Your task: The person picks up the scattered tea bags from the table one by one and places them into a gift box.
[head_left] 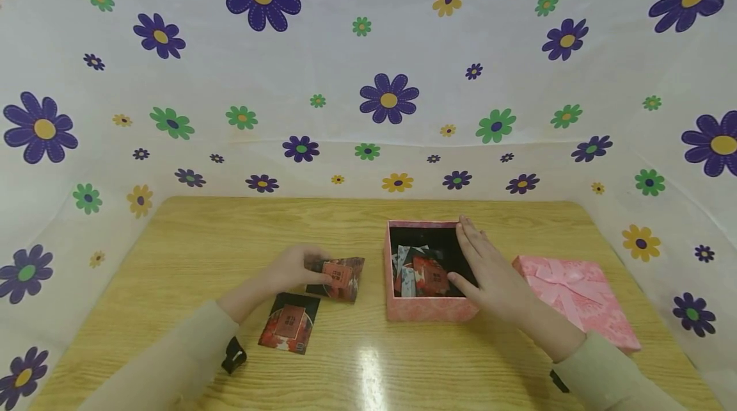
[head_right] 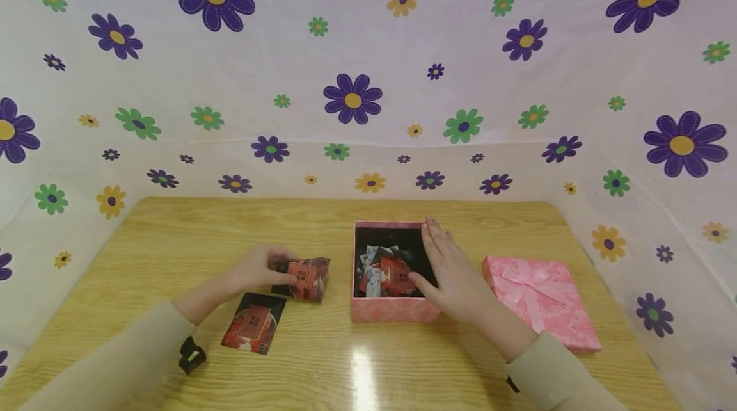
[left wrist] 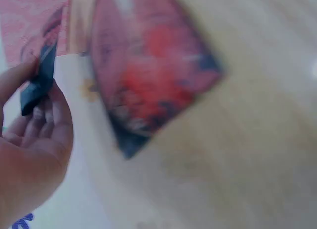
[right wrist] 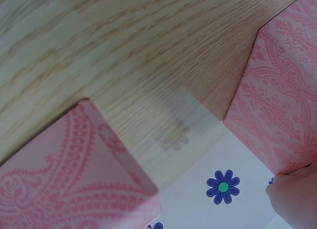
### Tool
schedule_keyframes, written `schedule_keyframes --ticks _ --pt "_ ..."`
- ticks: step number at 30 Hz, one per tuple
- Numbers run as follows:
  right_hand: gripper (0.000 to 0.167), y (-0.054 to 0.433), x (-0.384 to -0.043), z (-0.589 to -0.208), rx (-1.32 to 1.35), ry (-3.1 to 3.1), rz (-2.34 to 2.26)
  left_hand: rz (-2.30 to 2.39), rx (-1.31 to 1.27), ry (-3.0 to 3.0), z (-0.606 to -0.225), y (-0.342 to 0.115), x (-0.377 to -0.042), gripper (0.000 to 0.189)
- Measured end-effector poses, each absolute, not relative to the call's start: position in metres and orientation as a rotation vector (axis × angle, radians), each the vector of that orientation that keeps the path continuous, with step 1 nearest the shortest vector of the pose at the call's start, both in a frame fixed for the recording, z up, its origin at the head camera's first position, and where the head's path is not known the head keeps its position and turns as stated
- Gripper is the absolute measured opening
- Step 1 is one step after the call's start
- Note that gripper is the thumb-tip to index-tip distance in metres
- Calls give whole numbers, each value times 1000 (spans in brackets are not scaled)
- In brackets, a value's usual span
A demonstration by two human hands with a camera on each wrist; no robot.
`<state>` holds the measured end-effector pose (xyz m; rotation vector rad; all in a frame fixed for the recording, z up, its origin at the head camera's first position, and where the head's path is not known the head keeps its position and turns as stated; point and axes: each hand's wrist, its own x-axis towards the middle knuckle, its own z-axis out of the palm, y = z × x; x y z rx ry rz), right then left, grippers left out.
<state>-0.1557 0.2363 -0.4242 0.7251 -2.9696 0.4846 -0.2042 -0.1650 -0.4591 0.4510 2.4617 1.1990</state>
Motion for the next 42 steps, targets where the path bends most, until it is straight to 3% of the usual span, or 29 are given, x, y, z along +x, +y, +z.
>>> schedule_keyframes --ticks 9,19,30,42 --pt "86 239 -155 -425 735 -2961 492 1314 291 2420 -415 -155 -222 57" --pt "87 239 -154 -424 730 -2961 497 1253 329 2445 -368 -109 -231 52" --pt "86 238 -155 -425 740 -2964 522 1152 524 2467 -367 -55 -240 44" --pt "86 237 -156 -422 752 -2961 526 935 806 2557 -372 -26 -234 39"
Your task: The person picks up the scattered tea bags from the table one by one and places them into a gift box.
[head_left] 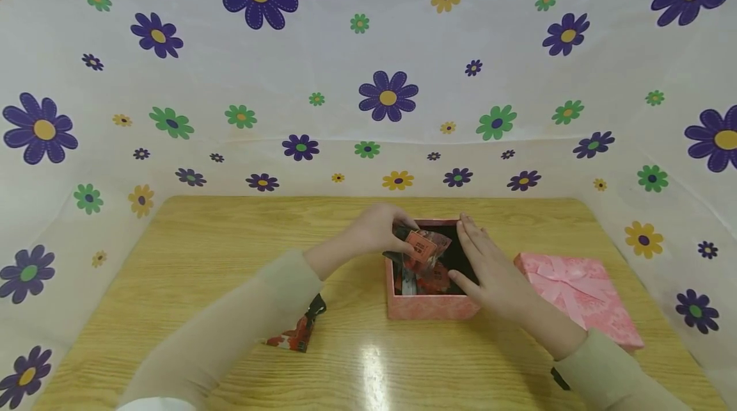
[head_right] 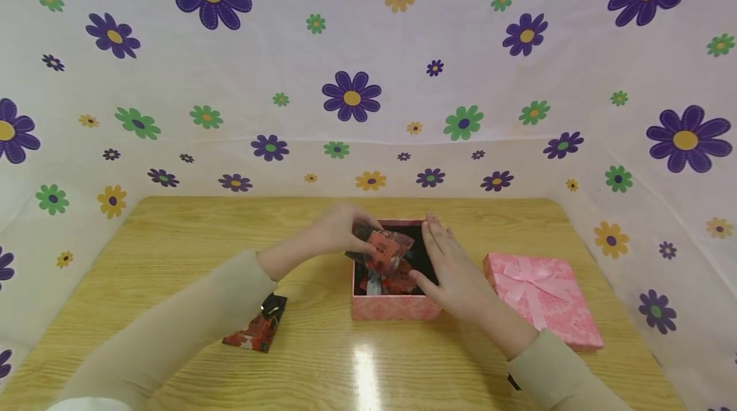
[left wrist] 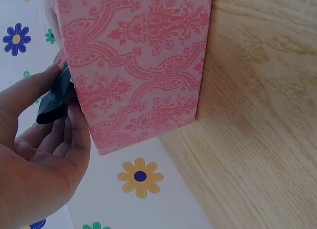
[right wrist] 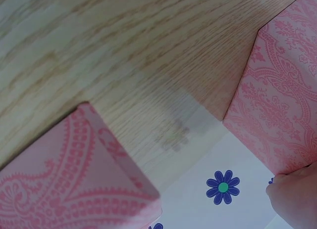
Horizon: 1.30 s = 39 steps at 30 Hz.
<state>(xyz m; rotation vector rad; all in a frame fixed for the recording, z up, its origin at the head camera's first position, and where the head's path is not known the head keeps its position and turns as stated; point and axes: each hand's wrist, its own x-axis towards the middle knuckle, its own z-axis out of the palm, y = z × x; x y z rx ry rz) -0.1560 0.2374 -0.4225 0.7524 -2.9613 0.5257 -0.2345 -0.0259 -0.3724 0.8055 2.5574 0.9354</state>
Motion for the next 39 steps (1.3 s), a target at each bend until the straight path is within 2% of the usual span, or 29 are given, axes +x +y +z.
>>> schedule_keyframes --ticks 14,19,28,39 --pt "85 235 -156 -423 742 -2961 523 668 1098 2532 -380 -6 -231 45" --pt "85 235 -156 -421 733 -2969 523 728 1061 2477 -378 -8 -229 46" --pt "86 236 -155 -420 732 -2969 511 880 1006 2452 -373 -23 -233 34" --pt "86 235 -155 -421 728 -2970 518 1103 934 2410 -374 -68 -230 28"
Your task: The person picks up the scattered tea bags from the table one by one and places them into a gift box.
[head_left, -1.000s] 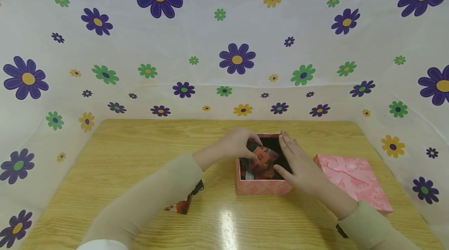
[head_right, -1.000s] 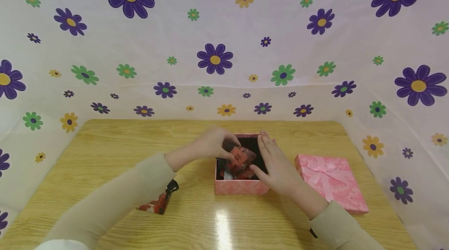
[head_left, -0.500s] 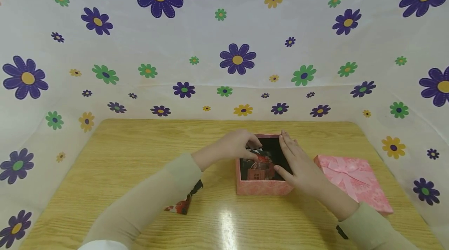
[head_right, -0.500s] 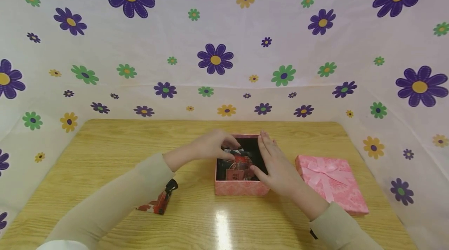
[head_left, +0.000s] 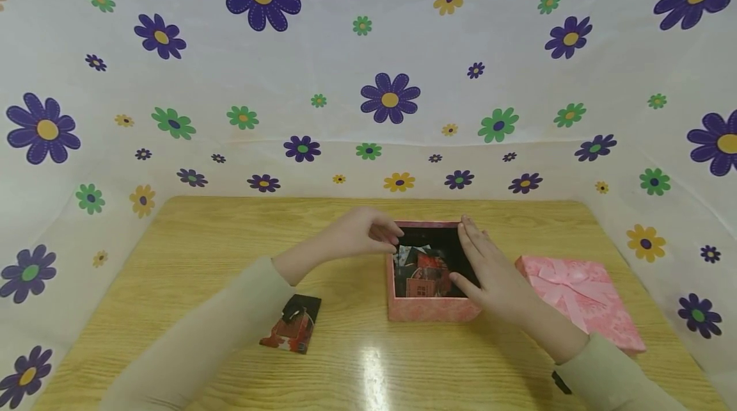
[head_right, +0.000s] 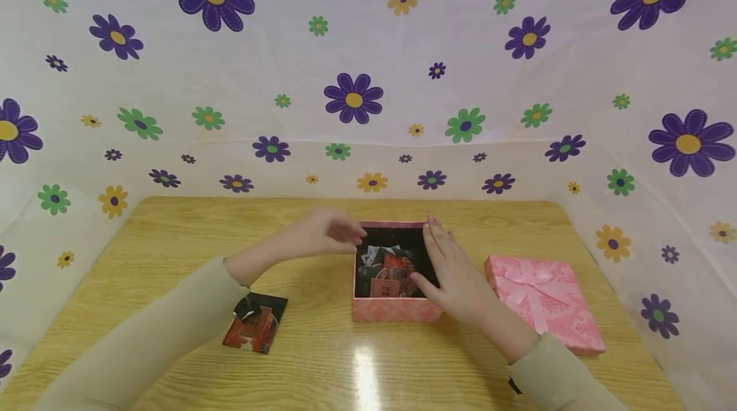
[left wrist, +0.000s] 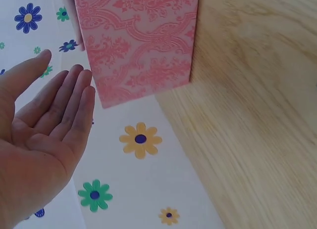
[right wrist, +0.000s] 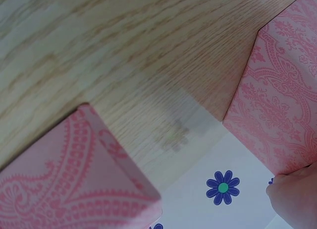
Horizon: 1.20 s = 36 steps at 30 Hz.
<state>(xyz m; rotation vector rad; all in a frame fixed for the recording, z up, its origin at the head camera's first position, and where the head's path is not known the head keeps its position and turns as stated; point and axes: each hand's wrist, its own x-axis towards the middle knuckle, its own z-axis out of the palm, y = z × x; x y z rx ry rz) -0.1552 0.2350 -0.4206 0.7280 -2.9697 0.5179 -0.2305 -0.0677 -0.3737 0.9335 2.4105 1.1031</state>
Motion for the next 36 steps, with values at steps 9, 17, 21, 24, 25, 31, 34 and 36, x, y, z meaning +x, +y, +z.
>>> schedule_keyframes --ticks 9,17,21,24,25,31,34,36 --pt "87 234 -156 -422 711 -2981 514 1126 872 2437 -392 -117 -221 27" --pt "87 233 -156 -421 711 -2987 496 1147 799 2454 -418 -155 -210 29" --pt "87 233 -155 -421 706 -2994 486 1152 748 2457 -431 -171 -205 29" --pt "87 233 -155 -422 705 -2993 484 1161 728 2466 -439 -184 -200 28" --pt "87 233 -155 -422 706 -2991 484 1166 724 2468 -443 -188 -198 28" --pt "87 233 -155 -421 707 -2985 471 1174 680 2513 -461 -207 -187 28" --pt "87 234 -155 -421 704 -2987 472 1181 657 2550 -466 -213 -184 28" --pt "87 234 -154 -420 702 -2988 476 1187 631 2565 -469 -216 -181 28"
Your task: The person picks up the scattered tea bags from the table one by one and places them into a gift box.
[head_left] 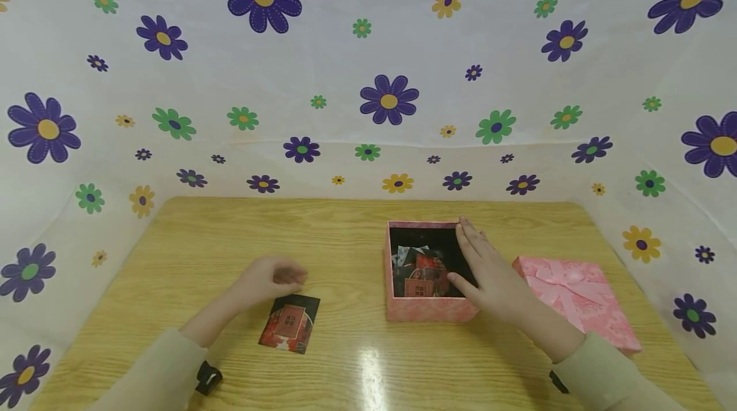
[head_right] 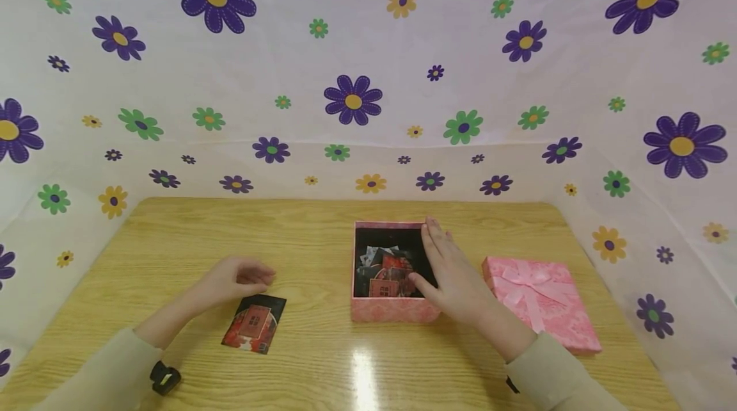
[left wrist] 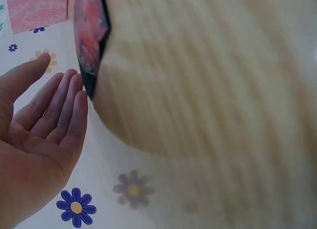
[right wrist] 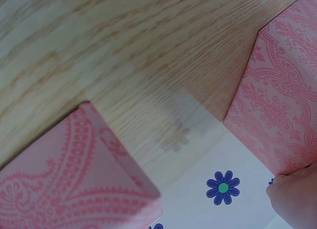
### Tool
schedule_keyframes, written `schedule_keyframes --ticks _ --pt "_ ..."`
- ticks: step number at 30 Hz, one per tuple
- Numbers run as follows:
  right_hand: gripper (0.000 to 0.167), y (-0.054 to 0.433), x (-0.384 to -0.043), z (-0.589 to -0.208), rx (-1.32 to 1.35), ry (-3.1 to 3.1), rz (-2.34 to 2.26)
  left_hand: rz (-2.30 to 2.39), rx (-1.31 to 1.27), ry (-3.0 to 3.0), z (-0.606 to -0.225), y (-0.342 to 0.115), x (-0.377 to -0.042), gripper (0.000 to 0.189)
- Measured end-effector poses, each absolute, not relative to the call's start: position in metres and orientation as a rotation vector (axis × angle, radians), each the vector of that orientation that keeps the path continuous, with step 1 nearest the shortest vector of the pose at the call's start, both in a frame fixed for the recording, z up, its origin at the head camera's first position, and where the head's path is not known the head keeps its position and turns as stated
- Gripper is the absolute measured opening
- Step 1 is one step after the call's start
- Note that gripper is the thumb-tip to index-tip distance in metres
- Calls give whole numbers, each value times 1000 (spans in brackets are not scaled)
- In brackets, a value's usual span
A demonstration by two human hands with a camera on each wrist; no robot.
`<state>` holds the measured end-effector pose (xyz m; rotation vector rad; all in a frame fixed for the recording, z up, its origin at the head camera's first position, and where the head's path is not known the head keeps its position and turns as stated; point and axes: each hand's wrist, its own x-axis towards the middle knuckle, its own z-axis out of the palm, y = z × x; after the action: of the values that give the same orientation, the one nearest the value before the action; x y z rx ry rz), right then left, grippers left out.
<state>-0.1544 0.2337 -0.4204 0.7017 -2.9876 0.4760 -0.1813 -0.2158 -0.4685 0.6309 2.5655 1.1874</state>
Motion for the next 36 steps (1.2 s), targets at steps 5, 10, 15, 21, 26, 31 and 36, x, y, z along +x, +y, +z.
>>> schedule_keyframes --ticks 5,10,15,21,26,31,36 --pt "87 234 -154 -421 708 -2982 480 1210 601 2579 -473 -226 -174 30" --pt "87 234 -155 -421 718 -2965 482 1215 596 2580 -475 -234 -168 35" --pt "87 234 -155 -422 713 -2965 473 1165 629 2630 -476 -240 -163 37" --pt "87 234 -154 -422 718 -2967 483 1029 647 2719 -473 -240 -156 46" --pt "86 234 -154 -422 718 -2968 486 899 722 2778 -474 -240 -152 56" --pt "86 235 -154 -423 718 -2966 489 804 768 2824 -476 -238 -152 56" --pt "86 235 -155 -424 719 -2966 498 776 794 2832 -477 -238 -154 49"
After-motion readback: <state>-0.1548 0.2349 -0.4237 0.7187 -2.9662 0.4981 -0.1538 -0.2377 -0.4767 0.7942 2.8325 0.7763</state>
